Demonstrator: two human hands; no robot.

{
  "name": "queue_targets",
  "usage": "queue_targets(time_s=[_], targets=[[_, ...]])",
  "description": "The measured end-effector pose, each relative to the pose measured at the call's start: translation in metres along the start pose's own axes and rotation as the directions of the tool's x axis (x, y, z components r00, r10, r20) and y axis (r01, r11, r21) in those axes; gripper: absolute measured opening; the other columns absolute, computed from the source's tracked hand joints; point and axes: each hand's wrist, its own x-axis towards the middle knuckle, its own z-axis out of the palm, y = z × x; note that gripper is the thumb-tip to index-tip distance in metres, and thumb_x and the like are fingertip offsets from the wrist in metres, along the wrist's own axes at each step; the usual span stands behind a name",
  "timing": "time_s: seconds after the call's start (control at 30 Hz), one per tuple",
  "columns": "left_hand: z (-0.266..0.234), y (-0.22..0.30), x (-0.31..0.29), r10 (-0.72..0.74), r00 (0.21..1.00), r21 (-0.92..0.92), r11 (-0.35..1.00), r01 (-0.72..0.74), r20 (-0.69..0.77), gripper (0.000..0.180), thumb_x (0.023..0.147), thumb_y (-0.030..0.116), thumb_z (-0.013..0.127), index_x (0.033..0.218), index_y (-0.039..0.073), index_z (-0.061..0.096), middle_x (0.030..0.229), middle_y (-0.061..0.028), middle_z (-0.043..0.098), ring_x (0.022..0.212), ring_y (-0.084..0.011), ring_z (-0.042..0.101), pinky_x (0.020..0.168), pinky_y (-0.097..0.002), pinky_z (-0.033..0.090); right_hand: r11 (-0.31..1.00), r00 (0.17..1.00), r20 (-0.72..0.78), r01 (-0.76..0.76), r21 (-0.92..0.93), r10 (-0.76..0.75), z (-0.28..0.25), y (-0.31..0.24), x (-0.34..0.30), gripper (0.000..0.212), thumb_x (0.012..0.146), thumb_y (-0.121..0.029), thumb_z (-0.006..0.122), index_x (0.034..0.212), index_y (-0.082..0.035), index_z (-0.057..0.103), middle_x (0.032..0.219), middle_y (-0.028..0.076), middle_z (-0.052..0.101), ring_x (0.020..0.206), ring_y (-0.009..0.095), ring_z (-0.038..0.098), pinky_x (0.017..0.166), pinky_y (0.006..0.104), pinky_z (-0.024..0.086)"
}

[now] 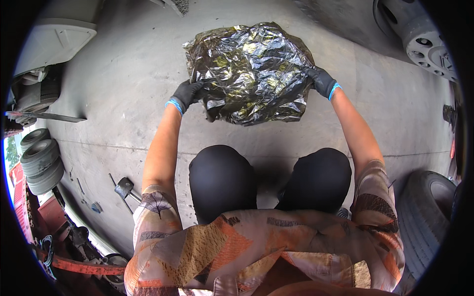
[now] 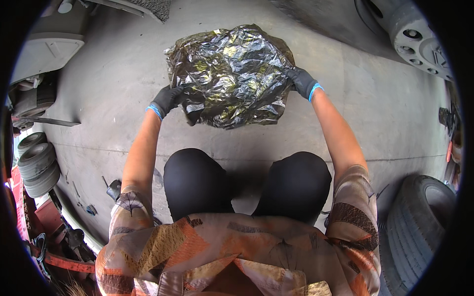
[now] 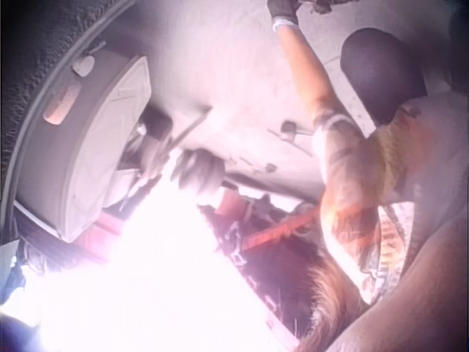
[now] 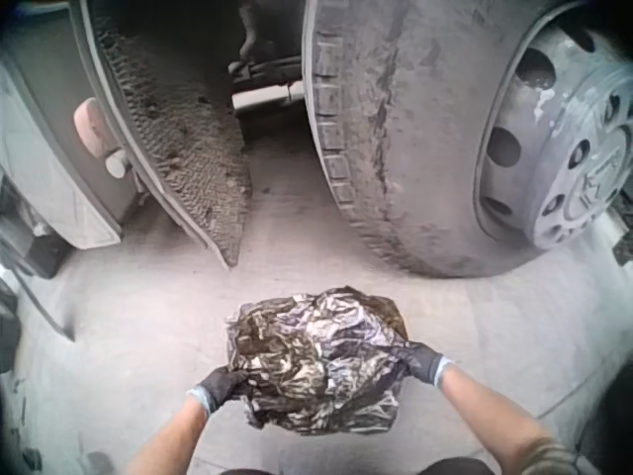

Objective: The person moves a black plastic bag and a yellow cushion, then kneels to spread the bag on the floor. They handle a cylindrical metal part and several circular metal rings, placing them on the bag. The person then stands and works on a vehicle axle assembly, inserting and adjusting the cylindrical part.

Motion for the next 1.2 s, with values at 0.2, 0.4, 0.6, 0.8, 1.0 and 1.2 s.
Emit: queue_targets(time_s=[0.2, 0.4, 0.6, 0.8, 1.0, 1.2], targets=[[-0.045, -0.057, 0.063, -0.104, 0.982, -0.299, 0.953, 0.053, -0.158, 0.021, 0.088, 0.017, 0.065, 0.106, 0.007, 0.060, 0.084, -0.0057, 0.067, 0.065, -0.0166, 0.062, 0.055, -0.0344, 0.053, 0.981, 0.998, -0.037, 0.047, -0.190, -0.055, -0.007, 0.009, 0.015, 0.033, 0.090, -0.027, 0.059, 0.114, -0.005, 0.059, 0.098, 0.005, 0.067, 0.090, 0.015, 0.062, 0.081, 0.0332, 0.051], [-0.041, -0.091, 0.085, -0.064, 0.966, -0.072, 0.996, 0.048, -0.250, 0.023, 0.082, 0.018, 0.064, 0.104, 0.011, 0.064, 0.082, -0.0066, 0.066, 0.070, -0.0198, 0.062, 0.059, -0.0360, 0.052, 0.979, 0.987, -0.085, 0.124, -0.162, -0.139, -0.028, 0.063, 0.049, 0.030, 0.086, -0.008, 0.058, 0.116, -0.003, 0.061, 0.104, 0.005, 0.066, 0.091, 0.014, 0.060, 0.081, 0.0292, 0.049], [0.075, 0.002, 0.038, 0.555, 0.769, 0.900, 0.431, 0.058, -0.316, 0.069, 0.073, 0.051, 0.070, 0.128, 0.015, 0.051, 0.122, -0.0133, 0.057, 0.113, -0.0315, 0.055, 0.094, -0.0426, 0.045, 0.985, 0.989, -0.120, 0.070, -0.160, -0.090, -0.036, 0.074, 0.032, 0.026, 0.088, -0.008, 0.056, 0.113, -0.001, 0.061, 0.101, 0.007, 0.067, 0.087, 0.015, 0.062, 0.081, 0.0281, 0.051], [0.159, 0.027, 0.060, 0.287, 0.930, 0.904, 0.416, 0.094, -0.228, 0.082, 0.072, 0.050, 0.072, 0.135, 0.008, 0.040, 0.114, -0.0141, 0.063, 0.111, -0.0308, 0.058, 0.094, -0.0400, 0.045, 0.970, 0.986, -0.157, -0.085, -0.227, 0.049, -0.022, 0.065, 0.012, 0.036, 0.087, -0.015, 0.060, 0.119, 0.001, 0.058, 0.103, 0.006, 0.067, 0.082, 0.017, 0.062, 0.073, 0.0300, 0.052], [0.107, -0.018, 0.099, 0.346, 0.872, 0.731, 0.683, 0.019, -0.345, 0.026, 0.079, 0.031, 0.062, 0.096, 0.013, 0.070, 0.097, -0.0197, 0.067, 0.095, -0.0344, 0.064, 0.084, -0.0404, 0.049, 0.946, 0.929, -0.275, 0.169, -0.278, -0.247, -0.036, 0.084, 0.034, 0.035, 0.087, -0.009, 0.057, 0.120, 0.003, 0.058, 0.106, 0.009, 0.067, 0.090, 0.017, 0.061, 0.085, 0.0276, 0.047], [0.110, 0.015, 0.063, 0.566, 0.824, 0.918, 0.349, -0.191, -0.043, 0.054, 0.081, 0.030, 0.065, 0.132, 0.021, 0.049, 0.119, -0.0182, 0.059, 0.101, -0.0327, 0.061, 0.089, -0.0444, 0.047, 0.959, 0.971, -0.202, 0.071, -0.273, -0.129, -0.017, 0.051, 0.030, 0.027, 0.087, -0.010, 0.059, 0.112, 0.001, 0.063, 0.099, 0.007, 0.068, 0.086, 0.013, 0.060, 0.079, 0.0277, 0.048]])
